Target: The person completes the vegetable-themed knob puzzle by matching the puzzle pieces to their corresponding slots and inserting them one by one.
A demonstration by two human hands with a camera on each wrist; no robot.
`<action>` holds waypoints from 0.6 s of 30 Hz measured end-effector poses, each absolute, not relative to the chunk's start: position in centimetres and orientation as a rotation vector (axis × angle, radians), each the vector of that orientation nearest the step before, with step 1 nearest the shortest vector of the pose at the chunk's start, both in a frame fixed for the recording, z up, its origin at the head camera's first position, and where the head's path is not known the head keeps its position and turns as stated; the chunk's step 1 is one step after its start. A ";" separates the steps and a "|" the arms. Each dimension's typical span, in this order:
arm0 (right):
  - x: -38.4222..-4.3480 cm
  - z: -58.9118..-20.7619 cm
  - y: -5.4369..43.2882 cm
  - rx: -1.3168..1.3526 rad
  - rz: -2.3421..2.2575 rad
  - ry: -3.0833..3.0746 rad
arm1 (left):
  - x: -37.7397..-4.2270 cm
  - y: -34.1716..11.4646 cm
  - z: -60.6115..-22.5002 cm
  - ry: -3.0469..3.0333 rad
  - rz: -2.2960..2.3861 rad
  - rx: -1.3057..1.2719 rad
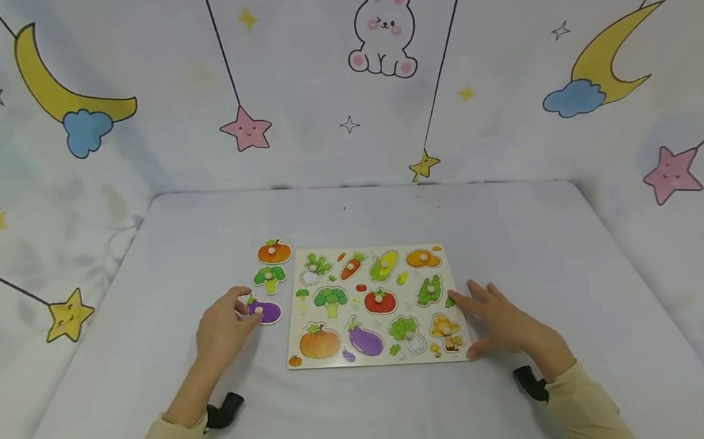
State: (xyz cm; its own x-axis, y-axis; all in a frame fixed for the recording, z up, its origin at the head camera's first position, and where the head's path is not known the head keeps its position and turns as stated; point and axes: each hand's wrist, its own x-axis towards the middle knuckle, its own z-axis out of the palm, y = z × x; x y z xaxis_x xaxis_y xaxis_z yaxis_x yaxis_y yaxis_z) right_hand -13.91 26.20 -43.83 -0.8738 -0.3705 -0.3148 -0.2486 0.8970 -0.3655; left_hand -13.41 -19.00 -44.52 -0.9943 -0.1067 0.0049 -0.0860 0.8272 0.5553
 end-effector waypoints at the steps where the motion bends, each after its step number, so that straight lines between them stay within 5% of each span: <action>1: -13.9 -43.8 26.2 -0.451 -0.446 2.680 | -13.7 -19.0 -44.8 -2.994 -0.919 0.170; 18: -13.9 -43.7 26.2 -0.422 -0.469 2.667 | -15.0 -18.5 -45.1 -3.022 -0.950 0.290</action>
